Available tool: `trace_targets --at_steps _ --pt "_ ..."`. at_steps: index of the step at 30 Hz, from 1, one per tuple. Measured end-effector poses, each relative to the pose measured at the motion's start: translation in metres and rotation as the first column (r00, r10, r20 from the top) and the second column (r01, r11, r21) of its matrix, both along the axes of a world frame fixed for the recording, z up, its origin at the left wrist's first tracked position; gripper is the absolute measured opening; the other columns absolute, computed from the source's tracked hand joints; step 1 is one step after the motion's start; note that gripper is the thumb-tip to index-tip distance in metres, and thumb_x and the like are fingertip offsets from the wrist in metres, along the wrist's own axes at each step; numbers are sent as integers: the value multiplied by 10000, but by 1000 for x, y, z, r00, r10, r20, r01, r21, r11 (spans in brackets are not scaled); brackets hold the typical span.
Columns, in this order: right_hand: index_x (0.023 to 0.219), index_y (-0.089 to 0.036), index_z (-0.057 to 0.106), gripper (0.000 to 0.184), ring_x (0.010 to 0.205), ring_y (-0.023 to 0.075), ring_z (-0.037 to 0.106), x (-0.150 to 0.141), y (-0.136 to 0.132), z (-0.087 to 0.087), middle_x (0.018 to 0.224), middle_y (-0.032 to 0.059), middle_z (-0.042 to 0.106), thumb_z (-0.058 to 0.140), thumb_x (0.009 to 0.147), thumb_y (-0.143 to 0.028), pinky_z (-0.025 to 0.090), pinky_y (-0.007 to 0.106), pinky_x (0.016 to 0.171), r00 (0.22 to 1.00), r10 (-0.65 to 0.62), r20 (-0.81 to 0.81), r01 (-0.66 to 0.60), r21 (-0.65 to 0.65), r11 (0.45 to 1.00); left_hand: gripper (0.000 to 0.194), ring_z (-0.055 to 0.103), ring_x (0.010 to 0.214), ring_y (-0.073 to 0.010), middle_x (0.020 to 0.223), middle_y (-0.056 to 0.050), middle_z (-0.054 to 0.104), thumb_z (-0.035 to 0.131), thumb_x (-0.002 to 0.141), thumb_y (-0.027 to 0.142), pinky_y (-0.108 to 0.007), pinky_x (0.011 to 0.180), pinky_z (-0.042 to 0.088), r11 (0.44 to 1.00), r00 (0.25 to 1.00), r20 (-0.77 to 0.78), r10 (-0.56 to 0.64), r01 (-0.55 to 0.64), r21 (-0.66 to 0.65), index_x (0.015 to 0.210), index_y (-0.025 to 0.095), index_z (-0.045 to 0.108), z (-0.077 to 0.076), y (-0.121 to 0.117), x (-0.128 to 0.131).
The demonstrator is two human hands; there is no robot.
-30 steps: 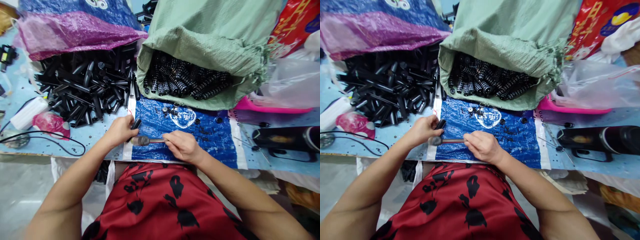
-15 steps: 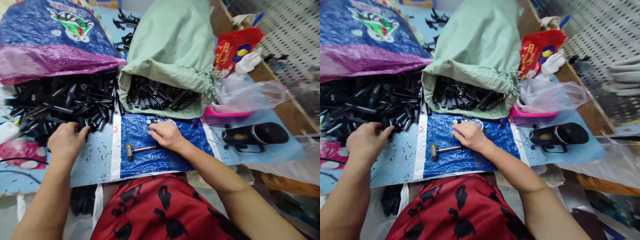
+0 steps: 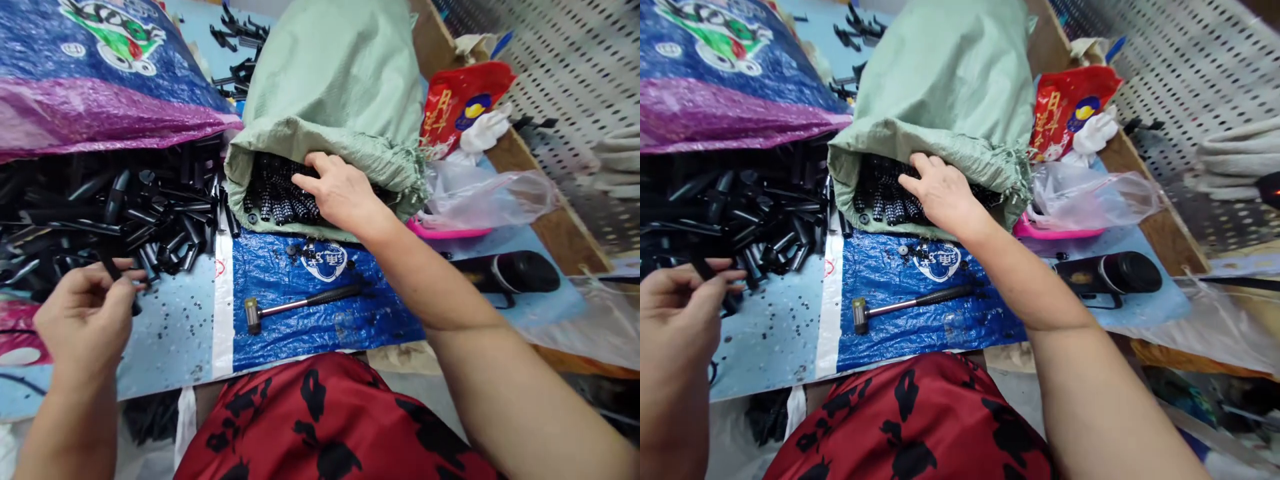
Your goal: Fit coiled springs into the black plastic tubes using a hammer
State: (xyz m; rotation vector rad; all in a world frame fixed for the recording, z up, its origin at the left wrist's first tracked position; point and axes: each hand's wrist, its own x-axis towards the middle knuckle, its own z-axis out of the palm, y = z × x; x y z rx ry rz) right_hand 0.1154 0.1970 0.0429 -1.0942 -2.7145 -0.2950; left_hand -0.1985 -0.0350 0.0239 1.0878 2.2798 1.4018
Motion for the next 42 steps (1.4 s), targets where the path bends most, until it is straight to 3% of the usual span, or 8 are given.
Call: trace_targets --at_steps 6,12,15,18,24,30,37,42 --pt "1192 -218 683 291 1294 256 578 11 23 -9 1433 80 654 442 1058 -124 538 432 1019 980 200 -22 -201 -45 979 275 471 403 -105 603 5 684 818 739 304 -207 400 366 987 762 645 -63 -48 152 819 187 583 -2 19 42" --pt "1202 -169 653 367 1159 255 687 20 -58 -14 1205 125 728 556 1058 -492 544 459 1047 824 163 -543 -359 -277 891 345 588 524 -111 681 3 687 904 726 325 -196 492 473 990 637 759 -134 51 131 927 155 680 -9 8 64" --pt "1084 -209 639 437 802 192 700 13 -109 -41 859 35 696 598 991 -634 608 353 762 570 -403 -716 -439 -680 587 402 561 471 -104 696 18 701 902 749 419 -203 473 456 977 582 786 -209 156 144 949 193 637 -12 3 81" --pt "986 -210 604 514 605 168 628 4 -134 -65 726 20 623 397 1046 -677 547 314 534 427 -699 -573 -545 -780 307 469 567 465 -113 721 22 719 880 768 491 -216 469 464 950 511 815 -273 278 144 1016 218 592 -19 3 103" --pt "1078 -236 623 500 430 116 381 1 -150 -63 624 -58 486 520 989 -716 340 283 393 293 -832 -471 -666 -725 176 374 534 449 -88 737 21 719 780 874 508 -204 460 413 904 565 737 -371 402 147 1026 214 605 -28 7 144" --pt "1165 -225 693 559 822 181 680 -14 -166 -56 957 61 711 433 1031 -702 606 347 770 130 -797 -590 -621 -675 398 309 649 715 -155 835 -9 736 889 759 429 -279 687 539 882 750 476 -460 447 149 905 207 732 -31 12 176" --pt "1672 -270 256 1114 1609 392 290 17 -161 -64 1732 185 271 750 808 -770 426 605 1223 607 -117 -786 -430 -448 784 250 541 632 -135 722 18 664 874 776 416 -267 604 472 889 758 486 -435 448 96 831 208 746 -28 5 166" --pt "1696 -246 190 972 1546 339 438 32 -157 -66 1634 199 440 743 944 -518 435 568 1250 654 270 -707 -515 -155 843 332 527 635 -134 701 12 624 799 859 526 -268 616 467 876 723 531 -443 476 82 823 207 714 -25 -1 161"
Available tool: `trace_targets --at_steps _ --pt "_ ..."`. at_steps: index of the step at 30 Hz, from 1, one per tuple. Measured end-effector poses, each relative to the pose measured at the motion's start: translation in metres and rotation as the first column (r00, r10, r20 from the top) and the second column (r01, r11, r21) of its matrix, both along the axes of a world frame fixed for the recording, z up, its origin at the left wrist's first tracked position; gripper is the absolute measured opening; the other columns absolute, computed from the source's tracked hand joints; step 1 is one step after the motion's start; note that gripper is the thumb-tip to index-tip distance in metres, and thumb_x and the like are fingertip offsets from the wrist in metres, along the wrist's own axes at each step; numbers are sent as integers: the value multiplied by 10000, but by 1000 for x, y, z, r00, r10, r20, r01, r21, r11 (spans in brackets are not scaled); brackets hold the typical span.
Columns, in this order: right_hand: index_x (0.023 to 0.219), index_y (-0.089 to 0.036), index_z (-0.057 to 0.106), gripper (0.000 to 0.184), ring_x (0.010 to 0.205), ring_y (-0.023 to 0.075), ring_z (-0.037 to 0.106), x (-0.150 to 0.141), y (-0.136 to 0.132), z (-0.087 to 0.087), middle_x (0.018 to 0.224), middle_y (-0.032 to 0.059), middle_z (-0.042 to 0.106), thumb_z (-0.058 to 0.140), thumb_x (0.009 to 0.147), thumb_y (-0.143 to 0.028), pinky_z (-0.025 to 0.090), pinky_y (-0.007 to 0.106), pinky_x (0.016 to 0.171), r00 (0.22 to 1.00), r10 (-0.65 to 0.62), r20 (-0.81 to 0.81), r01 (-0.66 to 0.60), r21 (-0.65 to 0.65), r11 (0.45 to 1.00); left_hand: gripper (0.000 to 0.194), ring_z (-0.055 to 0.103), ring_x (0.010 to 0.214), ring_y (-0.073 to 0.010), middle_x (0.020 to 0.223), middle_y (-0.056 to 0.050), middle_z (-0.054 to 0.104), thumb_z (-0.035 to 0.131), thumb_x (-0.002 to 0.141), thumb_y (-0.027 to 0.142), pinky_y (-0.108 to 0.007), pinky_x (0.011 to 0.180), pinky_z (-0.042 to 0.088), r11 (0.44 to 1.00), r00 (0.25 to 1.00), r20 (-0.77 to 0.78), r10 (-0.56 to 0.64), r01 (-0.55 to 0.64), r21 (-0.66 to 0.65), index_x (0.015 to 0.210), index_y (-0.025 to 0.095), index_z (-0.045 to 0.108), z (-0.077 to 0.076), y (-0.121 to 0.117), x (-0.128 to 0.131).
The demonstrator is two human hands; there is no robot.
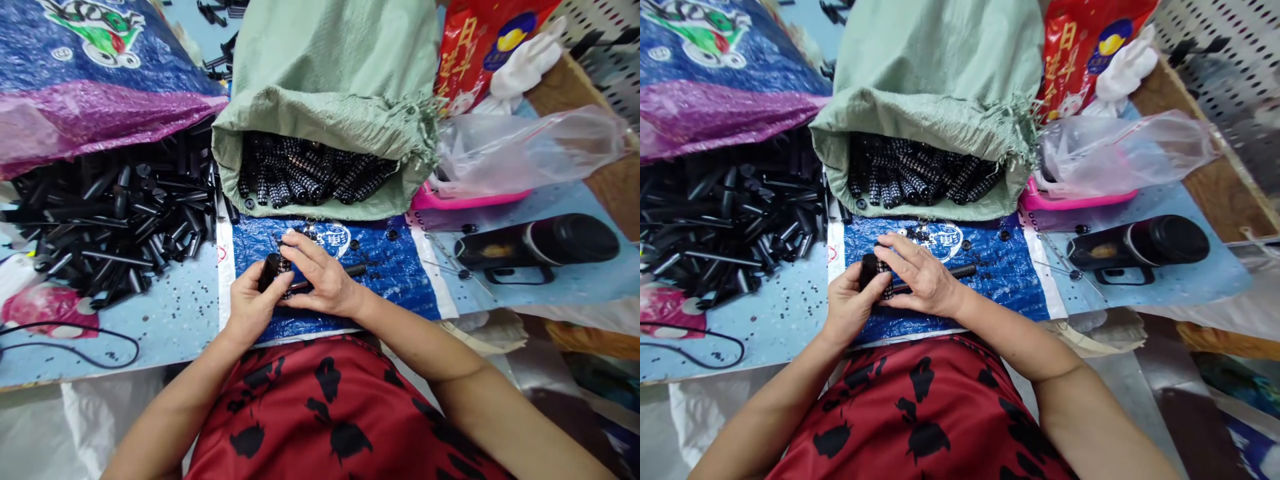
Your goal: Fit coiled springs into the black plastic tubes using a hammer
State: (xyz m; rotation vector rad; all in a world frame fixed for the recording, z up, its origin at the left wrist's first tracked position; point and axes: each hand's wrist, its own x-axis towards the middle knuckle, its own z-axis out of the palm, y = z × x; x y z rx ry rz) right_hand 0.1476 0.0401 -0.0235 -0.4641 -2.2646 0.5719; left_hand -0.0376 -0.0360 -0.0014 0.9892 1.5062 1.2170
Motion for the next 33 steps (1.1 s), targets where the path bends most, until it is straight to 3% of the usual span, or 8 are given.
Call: trace_targets --at_steps 4,7,10,18,22,26,29,33 --pt "1693 -207 218 1064 1488 357 515 -4 -10 4 1588 216 501 796 877 -571 487 545 1221 998 -39 -44 39 -4 999 504 503 608 -144 671 0 578 509 1019 647 -284 603 468 998 998 -3 60 -60 17 818 216 674 5 0 6" --pt "1697 -206 205 1068 1479 352 528 -8 -17 5 1580 212 512 798 880 -557 500 533 1216 998 -41 -48 41 2 999 433 612 797 -171 855 -28 688 592 991 625 -301 768 535 995 996 -21 83 -82 51 920 220 725 5 0 10" --pt "1701 -220 176 1038 1479 349 531 -8 -19 3 1580 209 507 771 912 -535 523 528 1201 996 -84 -25 85 40 996 382 676 928 -193 997 -37 750 695 935 600 -329 861 563 997 979 188 80 -82 2 1026 236 765 3 0 10" --pt "1691 -201 189 1119 1468 366 531 -10 -19 -2 1553 224 515 744 855 -697 528 538 1180 991 -132 24 131 42 991 475 698 665 -178 817 -38 752 931 695 505 -327 663 588 973 868 496 4 111 -203 998 191 743 1 7 -8" --pt "1587 -140 399 960 1431 387 546 1 -19 -9 1456 229 608 710 880 -710 520 575 1142 978 -184 96 178 72 981 392 706 753 -188 893 -44 757 811 827 517 -331 745 580 999 998 31 -51 52 -6 1051 203 736 -7 7 -30" --pt "1091 -166 706 199 910 243 707 21 -24 -14 978 104 754 617 1048 -338 581 393 813 919 -211 332 169 149 974 284 676 867 -221 954 -72 759 699 911 424 -360 857 520 989 774 -622 -115 147 1 1065 198 771 -11 7 -70" --pt "1030 -179 685 162 792 192 656 25 -27 -9 888 72 729 549 1069 -258 548 333 744 933 -260 247 241 107 965 297 655 835 -229 887 -65 734 735 860 449 -350 800 491 960 660 -699 -274 231 -158 1004 194 784 -12 10 -91" --pt "1098 -194 663 218 766 170 651 11 -19 -2 871 56 711 454 1097 -257 526 296 711 934 -346 83 344 36 938 383 576 649 -171 702 0 636 803 784 535 -285 610 410 911 760 -515 -397 259 -321 945 192 744 -15 14 -96"
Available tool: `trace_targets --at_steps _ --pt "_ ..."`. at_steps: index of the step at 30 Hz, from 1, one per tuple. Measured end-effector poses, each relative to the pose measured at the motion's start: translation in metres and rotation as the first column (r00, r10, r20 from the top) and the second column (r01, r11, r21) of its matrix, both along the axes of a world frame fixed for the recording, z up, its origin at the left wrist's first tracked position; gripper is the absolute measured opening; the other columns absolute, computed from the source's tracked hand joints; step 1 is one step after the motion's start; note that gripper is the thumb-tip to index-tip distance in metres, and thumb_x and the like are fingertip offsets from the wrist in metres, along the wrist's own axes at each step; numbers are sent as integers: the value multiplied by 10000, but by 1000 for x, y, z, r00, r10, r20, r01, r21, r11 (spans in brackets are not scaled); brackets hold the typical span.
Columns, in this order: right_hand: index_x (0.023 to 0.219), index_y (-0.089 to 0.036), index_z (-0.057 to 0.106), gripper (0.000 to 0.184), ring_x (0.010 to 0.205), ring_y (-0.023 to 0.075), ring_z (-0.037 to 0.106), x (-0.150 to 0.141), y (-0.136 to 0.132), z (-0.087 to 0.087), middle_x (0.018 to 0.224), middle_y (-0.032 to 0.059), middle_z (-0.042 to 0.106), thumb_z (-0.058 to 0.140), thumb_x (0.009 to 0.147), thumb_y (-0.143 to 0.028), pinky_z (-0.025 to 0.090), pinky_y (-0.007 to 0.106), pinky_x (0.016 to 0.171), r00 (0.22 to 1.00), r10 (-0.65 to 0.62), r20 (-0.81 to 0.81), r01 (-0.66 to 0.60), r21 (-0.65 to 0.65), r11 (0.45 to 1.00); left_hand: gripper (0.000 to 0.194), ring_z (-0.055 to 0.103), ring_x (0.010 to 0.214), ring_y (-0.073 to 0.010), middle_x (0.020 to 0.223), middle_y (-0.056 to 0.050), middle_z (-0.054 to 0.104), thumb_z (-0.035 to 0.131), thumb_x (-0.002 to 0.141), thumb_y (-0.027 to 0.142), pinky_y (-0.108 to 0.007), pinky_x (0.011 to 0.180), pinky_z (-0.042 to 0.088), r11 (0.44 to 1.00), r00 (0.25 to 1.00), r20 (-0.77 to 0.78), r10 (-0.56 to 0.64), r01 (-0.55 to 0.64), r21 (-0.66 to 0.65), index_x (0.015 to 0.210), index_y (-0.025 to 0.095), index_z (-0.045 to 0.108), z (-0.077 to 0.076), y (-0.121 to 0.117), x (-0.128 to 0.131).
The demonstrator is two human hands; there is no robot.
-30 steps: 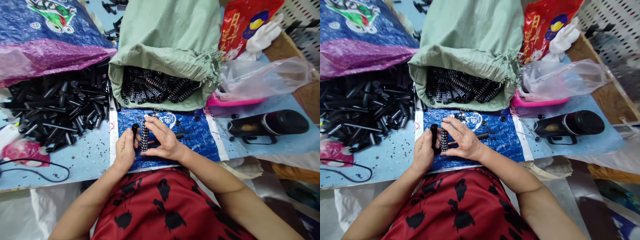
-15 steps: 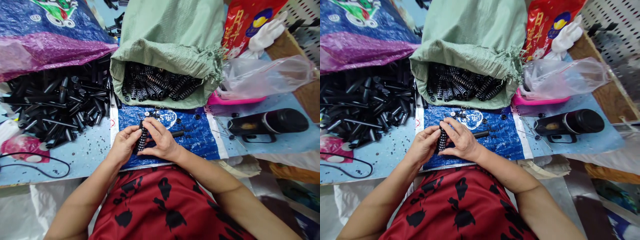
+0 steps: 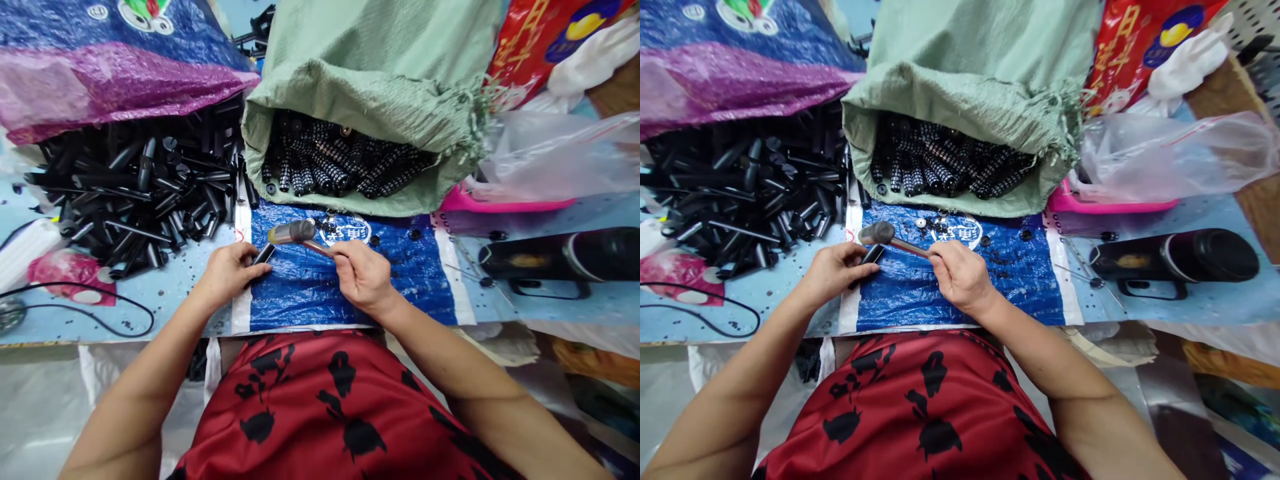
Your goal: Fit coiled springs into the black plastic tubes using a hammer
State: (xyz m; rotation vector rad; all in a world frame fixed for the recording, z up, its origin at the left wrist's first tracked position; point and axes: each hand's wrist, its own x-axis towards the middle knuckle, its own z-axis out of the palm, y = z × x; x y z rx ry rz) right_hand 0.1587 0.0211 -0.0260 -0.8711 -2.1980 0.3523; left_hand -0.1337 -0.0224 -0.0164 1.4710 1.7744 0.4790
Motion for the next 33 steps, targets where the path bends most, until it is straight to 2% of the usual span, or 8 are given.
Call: trace_targets --at_steps 4,10,14,20,24,28,30,33 --pt "923 -192 664 296 651 165 600 -14 7 2 737 33 648 454 1109 -285 469 296 617 968 33 249 -42 31 999 361 486 565 -138 618 39 542 818 760 506 -275 550 341 998 996 65 55 -53 -31 884 195 683 -4 3 3" --pt "1119 -179 646 271 739 165 650 -19 -6 12 846 55 710 395 1120 -280 510 294 690 970 242 -7 -241 92 966 381 465 589 -136 626 26 560 883 675 446 -279 548 311 997 997 75 0 6 -79 753 199 604 -7 16 -3" --pt "968 -179 676 277 632 157 582 -24 -14 11 705 22 638 462 1108 -286 443 297 596 917 323 235 -347 67 936 378 433 570 -126 596 43 517 875 685 420 -280 560 291 993 998 60 -22 29 -117 718 207 564 -7 25 5" --pt "1046 -144 691 228 664 150 593 -2 -7 4 767 40 680 502 1089 -264 475 273 648 918 365 155 -369 -4 930 265 432 564 -130 609 35 515 779 757 337 -291 564 288 977 973 -146 -179 159 -139 697 212 554 36 -6 -29" --pt "1029 -168 720 145 755 170 658 17 -2 -11 853 55 736 637 1039 -287 503 295 726 943 253 218 -262 17 965 321 480 570 -140 631 31 555 766 817 515 -267 542 367 856 923 83 -375 379 -351 844 206 679 69 -46 -86" --pt "988 -172 743 258 818 199 675 7 -1 -16 931 86 750 670 1019 -417 516 332 759 921 279 272 -285 -20 958 370 634 781 -213 885 -68 702 646 918 532 -316 708 475 990 925 -361 -114 137 40 1038 191 726 60 -39 -77" --pt "1006 -177 748 303 829 199 681 -2 7 -11 931 84 756 647 1028 -462 519 332 768 916 294 275 -298 -27 954 351 665 938 -288 1016 -141 712 533 979 446 -371 782 488 977 784 -618 49 92 193 1056 170 735 46 -17 -56" --pt "1030 -175 741 323 823 189 688 -11 36 4 901 75 765 522 1090 -405 520 320 796 961 138 241 -145 12 989 358 659 1035 -387 1075 -214 692 464 979 349 -432 770 492 990 591 -806 21 100 99 1013 141 753 33 18 -36"
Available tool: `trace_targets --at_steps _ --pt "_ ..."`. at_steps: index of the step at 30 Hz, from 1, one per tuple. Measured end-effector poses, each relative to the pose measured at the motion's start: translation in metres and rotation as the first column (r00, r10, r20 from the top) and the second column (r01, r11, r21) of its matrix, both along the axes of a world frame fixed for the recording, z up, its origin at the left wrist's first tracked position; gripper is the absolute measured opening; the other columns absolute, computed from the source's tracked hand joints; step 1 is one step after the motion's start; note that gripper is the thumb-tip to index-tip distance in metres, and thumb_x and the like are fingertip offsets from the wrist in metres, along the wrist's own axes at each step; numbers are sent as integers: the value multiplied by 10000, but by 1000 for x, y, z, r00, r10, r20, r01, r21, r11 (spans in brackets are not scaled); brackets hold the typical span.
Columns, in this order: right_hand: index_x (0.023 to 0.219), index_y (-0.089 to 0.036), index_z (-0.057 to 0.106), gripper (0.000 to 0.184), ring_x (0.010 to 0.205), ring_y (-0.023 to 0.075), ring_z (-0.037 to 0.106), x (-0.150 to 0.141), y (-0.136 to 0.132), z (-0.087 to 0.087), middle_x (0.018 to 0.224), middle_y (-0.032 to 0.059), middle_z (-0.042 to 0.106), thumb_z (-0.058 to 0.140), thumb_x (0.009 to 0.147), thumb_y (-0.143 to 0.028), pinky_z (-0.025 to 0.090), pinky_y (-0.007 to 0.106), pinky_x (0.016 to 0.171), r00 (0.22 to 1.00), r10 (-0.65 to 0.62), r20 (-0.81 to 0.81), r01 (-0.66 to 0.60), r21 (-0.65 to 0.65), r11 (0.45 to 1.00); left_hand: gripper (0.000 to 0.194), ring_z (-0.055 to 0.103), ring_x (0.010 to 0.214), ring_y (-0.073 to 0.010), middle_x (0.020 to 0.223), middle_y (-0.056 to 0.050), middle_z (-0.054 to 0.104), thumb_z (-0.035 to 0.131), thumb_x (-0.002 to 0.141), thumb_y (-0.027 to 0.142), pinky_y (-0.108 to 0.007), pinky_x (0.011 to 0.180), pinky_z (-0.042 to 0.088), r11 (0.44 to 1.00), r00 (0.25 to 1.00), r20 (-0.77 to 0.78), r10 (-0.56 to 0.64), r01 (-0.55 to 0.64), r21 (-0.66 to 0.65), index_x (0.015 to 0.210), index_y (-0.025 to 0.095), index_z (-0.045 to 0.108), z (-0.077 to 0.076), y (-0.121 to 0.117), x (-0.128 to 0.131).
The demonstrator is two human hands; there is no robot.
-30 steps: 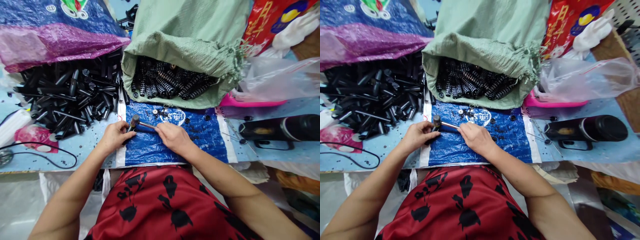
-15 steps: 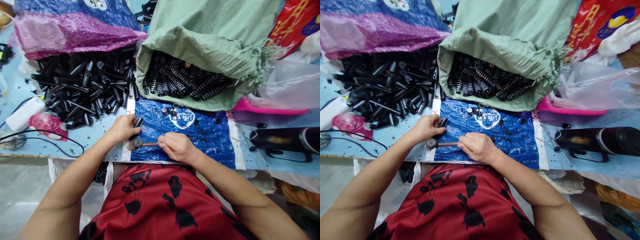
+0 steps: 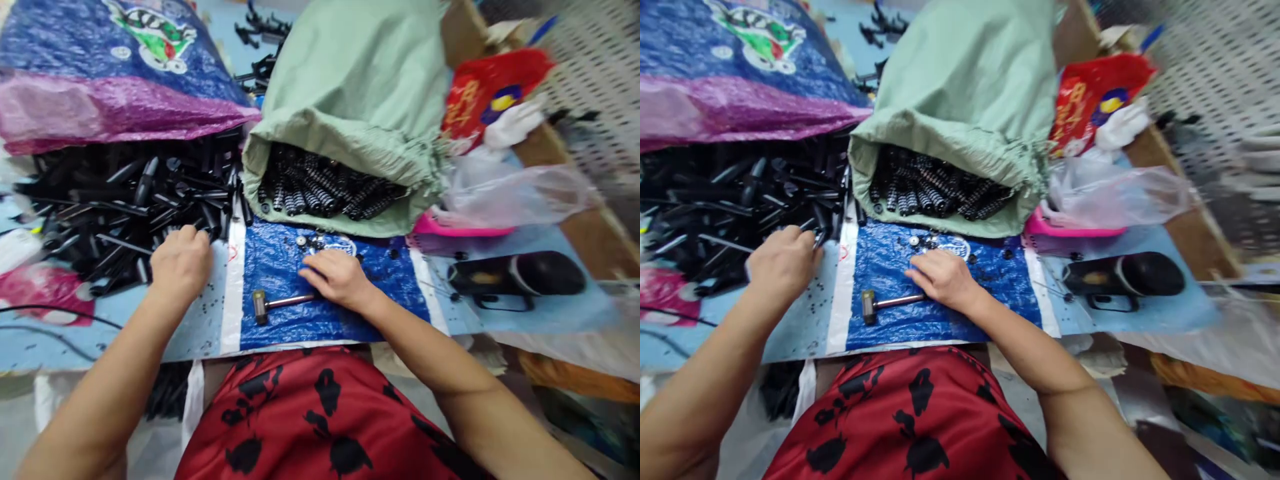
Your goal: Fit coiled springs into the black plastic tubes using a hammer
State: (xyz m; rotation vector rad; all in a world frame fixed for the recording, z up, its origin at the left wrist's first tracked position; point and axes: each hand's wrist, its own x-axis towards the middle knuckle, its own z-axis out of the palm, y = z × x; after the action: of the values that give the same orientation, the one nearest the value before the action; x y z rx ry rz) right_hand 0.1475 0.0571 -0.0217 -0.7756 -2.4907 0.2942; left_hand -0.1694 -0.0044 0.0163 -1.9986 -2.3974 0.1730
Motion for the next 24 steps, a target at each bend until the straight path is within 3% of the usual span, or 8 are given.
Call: trace_targets --at_steps 2,5,9,13,17,20,22,24 --pt "1053 -156 725 374 874 207 688 -3 29 14 955 105 769 418 1114 -361 515 336 856 972 -233 -27 234 43 971 383 666 1028 -407 1083 -230 689 432 979 327 -439 732 495 995 999 -35 -6 2 -97 981 133 763 -3 16 2" --pt "1179 -136 676 382 975 265 672 -10 69 34 1068 148 753 424 1098 -412 490 377 892 855 -512 88 506 78 859 456 690 1004 -394 1099 -217 710 352 1003 328 -422 693 495 983 1000 -20 18 -21 -182 964 148 769 -2 26 -5" --pt "1223 -145 668 340 961 299 691 -24 95 42 1081 156 758 537 1049 -407 481 376 828 776 -544 320 567 24 823 477 707 982 -386 1106 -208 740 383 995 444 -414 716 507 977 997 -27 76 -80 -196 983 167 771 -2 27 -9" --pt "1244 -159 704 309 975 299 721 -22 106 30 1104 145 782 610 1006 -332 516 392 866 818 -529 224 555 -67 829 351 709 830 -348 959 -195 753 483 929 360 -348 600 435 992 999 -28 32 -35 -118 816 166 752 -6 31 -7" --pt "1210 -174 723 317 894 242 720 -1 104 16 1026 97 786 653 970 -369 556 392 887 865 -501 -28 482 -235 844 322 620 627 -258 803 -121 748 541 905 373 -280 502 281 999 1000 20 21 -20 -47 734 199 751 3 30 -13" --pt "1281 -200 666 469 821 193 694 15 83 7 997 66 753 620 978 -556 592 361 810 836 -472 -279 303 -483 822 221 543 539 -195 614 -25 693 678 811 431 -240 487 272 994 956 277 101 -105 -1 749 252 790 15 20 -31" --pt "1348 -226 600 593 812 185 696 18 61 2 999 58 728 560 974 -684 602 342 742 790 -472 -391 112 -665 739 201 536 524 -162 580 17 688 774 729 456 -225 488 347 976 810 555 192 -218 -19 773 263 807 20 9 -45" --pt "1322 -241 583 620 771 174 693 14 39 -3 954 40 706 492 979 -751 593 325 685 743 -503 -442 -77 -803 591 297 540 524 -143 604 29 706 847 679 518 -225 491 410 937 616 738 276 -343 -64 823 260 819 24 -2 -52"
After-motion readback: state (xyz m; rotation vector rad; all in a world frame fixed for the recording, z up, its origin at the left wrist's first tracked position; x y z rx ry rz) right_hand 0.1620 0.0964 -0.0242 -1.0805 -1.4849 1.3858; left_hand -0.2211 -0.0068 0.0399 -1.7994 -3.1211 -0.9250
